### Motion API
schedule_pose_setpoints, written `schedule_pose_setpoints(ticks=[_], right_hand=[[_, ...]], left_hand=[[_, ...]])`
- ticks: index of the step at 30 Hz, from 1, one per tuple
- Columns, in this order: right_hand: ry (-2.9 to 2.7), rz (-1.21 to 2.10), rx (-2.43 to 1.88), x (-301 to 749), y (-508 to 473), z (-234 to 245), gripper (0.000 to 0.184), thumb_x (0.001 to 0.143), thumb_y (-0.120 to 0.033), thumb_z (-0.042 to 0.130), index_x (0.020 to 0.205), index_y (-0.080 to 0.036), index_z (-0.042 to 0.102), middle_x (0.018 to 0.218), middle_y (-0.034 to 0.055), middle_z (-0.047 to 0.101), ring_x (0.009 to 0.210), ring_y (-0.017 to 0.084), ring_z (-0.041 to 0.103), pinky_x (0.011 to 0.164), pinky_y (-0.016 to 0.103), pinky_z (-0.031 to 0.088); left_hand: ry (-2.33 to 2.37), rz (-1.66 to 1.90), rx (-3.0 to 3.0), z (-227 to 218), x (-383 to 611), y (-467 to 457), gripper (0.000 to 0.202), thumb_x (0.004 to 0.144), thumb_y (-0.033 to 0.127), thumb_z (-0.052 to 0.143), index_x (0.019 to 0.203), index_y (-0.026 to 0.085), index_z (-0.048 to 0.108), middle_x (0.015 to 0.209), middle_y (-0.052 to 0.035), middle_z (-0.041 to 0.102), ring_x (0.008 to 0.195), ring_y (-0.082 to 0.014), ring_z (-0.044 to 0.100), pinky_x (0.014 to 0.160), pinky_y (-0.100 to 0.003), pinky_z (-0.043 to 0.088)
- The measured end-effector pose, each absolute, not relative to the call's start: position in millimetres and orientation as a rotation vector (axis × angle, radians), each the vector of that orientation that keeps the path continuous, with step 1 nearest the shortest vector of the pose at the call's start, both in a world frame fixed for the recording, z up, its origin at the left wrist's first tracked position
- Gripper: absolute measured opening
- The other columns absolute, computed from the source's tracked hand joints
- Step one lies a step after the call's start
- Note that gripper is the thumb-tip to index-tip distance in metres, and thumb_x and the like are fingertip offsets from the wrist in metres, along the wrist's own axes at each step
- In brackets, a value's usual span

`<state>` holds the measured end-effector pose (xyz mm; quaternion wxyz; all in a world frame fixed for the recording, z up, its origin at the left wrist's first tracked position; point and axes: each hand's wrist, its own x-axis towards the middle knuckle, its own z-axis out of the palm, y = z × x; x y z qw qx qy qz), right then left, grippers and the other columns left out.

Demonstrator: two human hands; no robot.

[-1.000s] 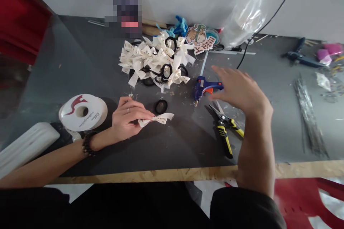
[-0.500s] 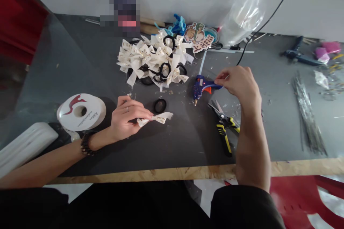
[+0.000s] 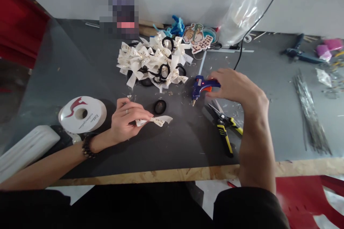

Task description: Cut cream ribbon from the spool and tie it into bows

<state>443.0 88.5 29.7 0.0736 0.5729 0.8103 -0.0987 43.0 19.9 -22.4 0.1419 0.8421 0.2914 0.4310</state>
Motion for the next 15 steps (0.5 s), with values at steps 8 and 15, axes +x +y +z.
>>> schedule_pose_setpoints(ticks=[8,15], right_hand=[[2.339,-0.19,1.845,457,71,60,0.043,0.084,-0.037,0.079,0.123,-0.022,0.068,0.117,0.013,0.072,0.093,0.025,0.065,0.076,0.035,0.042],[2.548,-0.235,1.943,421,48,82,0.059,0.087,-0.052,0.076,0.135,-0.023,0.058,0.106,0.0101,0.078,0.08,0.024,0.07,0.071,0.035,0.046]], left_hand=[[0.909,1.245,2.334,-25,43,22,0.005,0.097,0.023,0.077,0.095,0.027,0.074,0.088,0.0053,0.083,0.082,-0.0158,0.074,0.091,-0.04,0.043],[0.963,1.28,2.47,-27,41,21,0.02,0.088,0.014,0.079,0.095,0.033,0.077,0.09,0.0054,0.083,0.087,-0.0197,0.072,0.088,-0.043,0.044]])
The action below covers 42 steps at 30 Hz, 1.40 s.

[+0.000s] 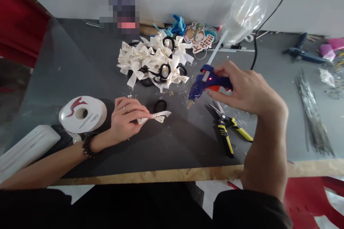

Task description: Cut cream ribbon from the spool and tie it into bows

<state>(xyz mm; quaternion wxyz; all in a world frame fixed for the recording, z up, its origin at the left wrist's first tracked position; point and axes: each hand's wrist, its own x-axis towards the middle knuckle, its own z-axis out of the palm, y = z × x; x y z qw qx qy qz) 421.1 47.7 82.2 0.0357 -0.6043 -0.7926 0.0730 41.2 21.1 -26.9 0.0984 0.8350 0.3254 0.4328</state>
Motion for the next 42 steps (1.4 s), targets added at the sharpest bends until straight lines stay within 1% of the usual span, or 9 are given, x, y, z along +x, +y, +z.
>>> schedule_pose_setpoints(ticks=[3,5,11,16,21,25,30,37,42], right_hand=[[-2.391,0.111,-1.72,392,38,86,0.059,0.087,-0.059,0.072,0.13,-0.02,0.063,0.084,0.005,0.072,0.064,0.02,0.062,0.064,0.035,0.044],[-2.352,0.044,-1.678,374,32,86,0.057,0.087,-0.059,0.071,0.127,-0.02,0.064,0.08,0.0033,0.07,0.062,0.02,0.062,0.063,0.034,0.045],[-2.191,-0.012,-1.611,340,23,77,0.04,0.084,-0.051,0.074,0.114,-0.025,0.069,0.081,0.0003,0.075,0.06,0.016,0.063,0.064,0.03,0.051],[-2.134,-0.016,-1.484,328,22,67,0.034,0.079,-0.039,0.075,0.11,-0.024,0.068,0.088,0.0036,0.077,0.066,0.019,0.066,0.067,0.033,0.054],[-2.139,0.104,-1.452,326,25,56,0.036,0.075,-0.034,0.074,0.108,-0.026,0.063,0.09,0.0026,0.076,0.067,0.018,0.066,0.067,0.034,0.056],[-2.134,0.171,-1.526,323,25,51,0.036,0.075,-0.036,0.074,0.108,-0.027,0.062,0.089,0.0015,0.076,0.066,0.019,0.065,0.067,0.036,0.057],[-2.054,0.098,-1.536,315,20,54,0.033,0.077,-0.033,0.075,0.109,-0.027,0.065,0.093,0.0019,0.08,0.068,0.018,0.068,0.069,0.033,0.059],[-1.955,-0.024,-1.35,314,24,44,0.034,0.066,-0.03,0.079,0.099,-0.026,0.072,0.078,-0.0066,0.078,0.057,0.014,0.068,0.055,0.026,0.055],[-1.942,0.061,-1.382,316,25,43,0.037,0.064,-0.025,0.078,0.101,-0.025,0.072,0.085,-0.0051,0.082,0.063,0.016,0.073,0.062,0.026,0.058]], left_hand=[[0.913,1.294,2.554,-29,40,19,0.031,0.084,0.007,0.075,0.101,0.033,0.076,0.086,0.0073,0.083,0.084,-0.0193,0.074,0.086,-0.043,0.043],[0.878,1.303,2.583,-30,39,18,0.035,0.083,0.005,0.07,0.102,0.034,0.076,0.086,0.008,0.083,0.085,-0.0189,0.075,0.087,-0.043,0.043],[0.908,1.327,2.659,-25,38,14,0.035,0.08,0.006,0.067,0.101,0.033,0.075,0.09,0.0087,0.084,0.083,-0.0197,0.075,0.084,-0.044,0.042],[0.882,1.322,2.659,-22,40,14,0.031,0.082,0.007,0.068,0.099,0.032,0.072,0.092,0.009,0.085,0.082,-0.0191,0.076,0.083,-0.043,0.042],[0.898,1.317,2.611,-24,42,15,0.023,0.085,0.016,0.081,0.101,0.029,0.071,0.089,0.0073,0.084,0.079,-0.0185,0.076,0.084,-0.042,0.045],[0.951,1.416,2.559,-26,39,15,0.019,0.09,0.015,0.074,0.099,0.032,0.07,0.085,0.0101,0.084,0.074,-0.017,0.076,0.08,-0.042,0.044],[0.865,1.438,2.562,-25,36,15,0.03,0.091,0.005,0.064,0.1,0.033,0.072,0.092,0.0107,0.085,0.079,-0.0166,0.079,0.08,-0.043,0.044],[0.813,1.508,2.42,-20,40,16,0.02,0.093,0.006,0.071,0.094,0.026,0.067,0.086,0.0081,0.085,0.082,-0.0154,0.081,0.089,-0.04,0.046],[0.815,1.489,2.399,-23,40,17,0.018,0.095,0.011,0.075,0.09,0.027,0.068,0.09,0.0081,0.085,0.086,-0.0159,0.08,0.089,-0.041,0.048]])
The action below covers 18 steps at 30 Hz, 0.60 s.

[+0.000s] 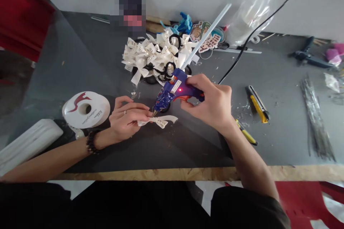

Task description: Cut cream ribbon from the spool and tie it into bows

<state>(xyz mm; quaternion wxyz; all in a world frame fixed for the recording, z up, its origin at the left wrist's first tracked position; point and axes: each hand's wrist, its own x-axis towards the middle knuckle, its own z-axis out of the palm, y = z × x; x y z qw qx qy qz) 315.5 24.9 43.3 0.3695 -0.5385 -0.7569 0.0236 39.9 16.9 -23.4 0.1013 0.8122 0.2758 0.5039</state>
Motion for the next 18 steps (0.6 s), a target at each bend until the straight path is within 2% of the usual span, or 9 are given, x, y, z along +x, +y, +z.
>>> schedule_pose_setpoints(ticks=[4,6,10,18], right_hand=[[-1.938,0.072,-1.423,315.3,24.1,46.4,0.029,0.066,-0.026,0.077,0.094,-0.026,0.071,0.077,-0.0069,0.078,0.058,0.014,0.069,0.06,0.025,0.055],[-1.937,0.074,-1.441,315.5,24.0,47.2,0.025,0.067,-0.028,0.078,0.091,-0.026,0.069,0.073,-0.0075,0.076,0.056,0.013,0.065,0.059,0.025,0.053],[-1.954,0.071,-1.441,318.1,24.9,47.0,0.022,0.069,-0.027,0.08,0.088,-0.025,0.068,0.073,-0.0078,0.074,0.053,0.01,0.058,0.059,0.023,0.049],[-2.003,0.082,-1.43,323.7,27.2,45.2,0.019,0.073,-0.026,0.079,0.09,-0.025,0.07,0.074,-0.0078,0.075,0.052,0.009,0.055,0.058,0.023,0.046]], left_hand=[[0.898,1.53,2.339,-24.0,39.4,20.0,0.014,0.095,0.023,0.079,0.087,0.032,0.073,0.088,0.0077,0.083,0.086,-0.0174,0.074,0.083,-0.04,0.047],[0.961,1.511,2.338,-22.6,39.2,20.8,0.016,0.096,0.021,0.078,0.085,0.032,0.074,0.081,0.0087,0.082,0.082,-0.0172,0.071,0.085,-0.042,0.042],[1.002,1.48,2.395,-20.5,39.5,19.6,0.019,0.098,0.019,0.075,0.084,0.032,0.074,0.082,0.0106,0.083,0.078,-0.0166,0.069,0.084,-0.045,0.034],[1.027,1.554,2.395,-24.1,40.2,17.9,0.016,0.095,0.024,0.08,0.084,0.035,0.076,0.083,0.0108,0.082,0.079,-0.0179,0.067,0.082,-0.046,0.034]])
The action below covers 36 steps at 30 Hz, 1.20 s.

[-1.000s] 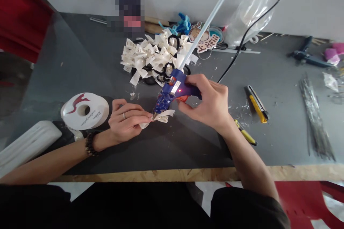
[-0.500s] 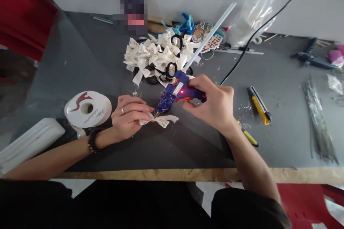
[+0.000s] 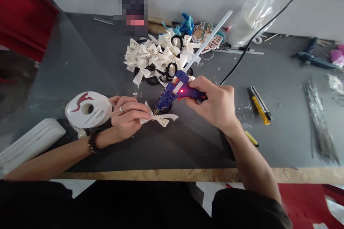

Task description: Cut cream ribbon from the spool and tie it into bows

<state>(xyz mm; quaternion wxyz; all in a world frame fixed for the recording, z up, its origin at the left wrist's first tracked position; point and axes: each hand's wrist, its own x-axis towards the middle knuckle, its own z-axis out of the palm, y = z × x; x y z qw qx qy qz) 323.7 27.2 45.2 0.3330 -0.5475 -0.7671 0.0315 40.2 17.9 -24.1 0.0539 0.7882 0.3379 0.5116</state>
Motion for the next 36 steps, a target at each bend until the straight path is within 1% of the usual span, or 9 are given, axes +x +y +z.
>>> schedule_pose_setpoints(ticks=[5,8,11,15,18,22,27,32,36], right_hand=[[-2.051,0.091,-1.394,325,27,46,0.018,0.076,-0.026,0.078,0.093,-0.024,0.071,0.072,-0.0071,0.074,0.052,0.008,0.055,0.056,0.023,0.043],[-2.06,0.106,-1.371,326,27,47,0.018,0.077,-0.027,0.079,0.092,-0.023,0.07,0.072,-0.0071,0.073,0.051,0.007,0.052,0.055,0.023,0.042],[-2.041,0.105,-1.376,326,27,48,0.02,0.076,-0.029,0.081,0.091,-0.024,0.069,0.073,-0.0078,0.074,0.051,0.007,0.05,0.055,0.023,0.043],[-1.994,0.084,-1.4,322,27,46,0.024,0.073,-0.031,0.083,0.089,-0.025,0.068,0.077,-0.0077,0.077,0.055,0.01,0.06,0.058,0.024,0.049],[-1.96,0.089,-1.418,320,27,44,0.029,0.071,-0.037,0.085,0.092,-0.026,0.068,0.077,-0.0075,0.078,0.058,0.012,0.067,0.061,0.025,0.054],[-1.954,0.123,-1.437,318,26,45,0.041,0.067,-0.044,0.09,0.098,-0.027,0.069,0.082,-0.0044,0.08,0.059,0.015,0.068,0.061,0.03,0.057],[-1.975,0.133,-1.443,318,25,45,0.032,0.075,-0.042,0.085,0.1,-0.03,0.069,0.085,-0.0046,0.081,0.056,0.016,0.068,0.062,0.033,0.061],[-1.995,0.1,-1.445,324,28,42,0.029,0.075,-0.04,0.086,0.097,-0.028,0.071,0.083,-0.0035,0.081,0.065,0.019,0.075,0.063,0.033,0.063],[-2.038,0.105,-1.427,329,30,40,0.027,0.078,-0.04,0.085,0.099,-0.029,0.072,0.086,-0.0033,0.081,0.065,0.018,0.075,0.062,0.032,0.061]], left_hand=[[1.026,1.546,2.395,-25,40,18,0.016,0.095,0.023,0.079,0.084,0.035,0.076,0.08,0.0102,0.082,0.079,-0.0185,0.067,0.083,-0.046,0.034],[1.026,1.553,2.391,-24,40,18,0.016,0.094,0.022,0.081,0.084,0.034,0.076,0.08,0.0106,0.082,0.078,-0.0181,0.066,0.083,-0.046,0.034],[1.031,1.533,2.403,-23,39,17,0.017,0.094,0.02,0.08,0.084,0.034,0.076,0.082,0.0107,0.083,0.08,-0.0186,0.068,0.083,-0.047,0.033],[1.048,1.505,2.407,-24,38,17,0.017,0.097,0.023,0.077,0.085,0.035,0.076,0.082,0.0101,0.083,0.08,-0.0193,0.068,0.083,-0.048,0.033],[1.035,1.493,2.409,-24,38,16,0.016,0.095,0.021,0.078,0.086,0.034,0.076,0.083,0.01,0.083,0.082,-0.0194,0.069,0.083,-0.048,0.033],[1.027,1.503,2.385,-23,39,16,0.018,0.097,0.021,0.076,0.085,0.034,0.075,0.082,0.0105,0.083,0.081,-0.0189,0.069,0.084,-0.047,0.033],[1.035,1.489,2.388,-23,39,16,0.018,0.097,0.022,0.076,0.085,0.036,0.075,0.081,0.012,0.082,0.079,-0.0177,0.069,0.085,-0.047,0.033],[1.076,1.461,2.386,-27,37,14,0.018,0.096,0.021,0.076,0.086,0.036,0.076,0.082,0.011,0.083,0.081,-0.0185,0.07,0.088,-0.049,0.034],[1.056,1.479,2.375,-28,38,14,0.017,0.096,0.02,0.076,0.088,0.035,0.076,0.081,0.0097,0.082,0.082,-0.0189,0.069,0.088,-0.048,0.035]])
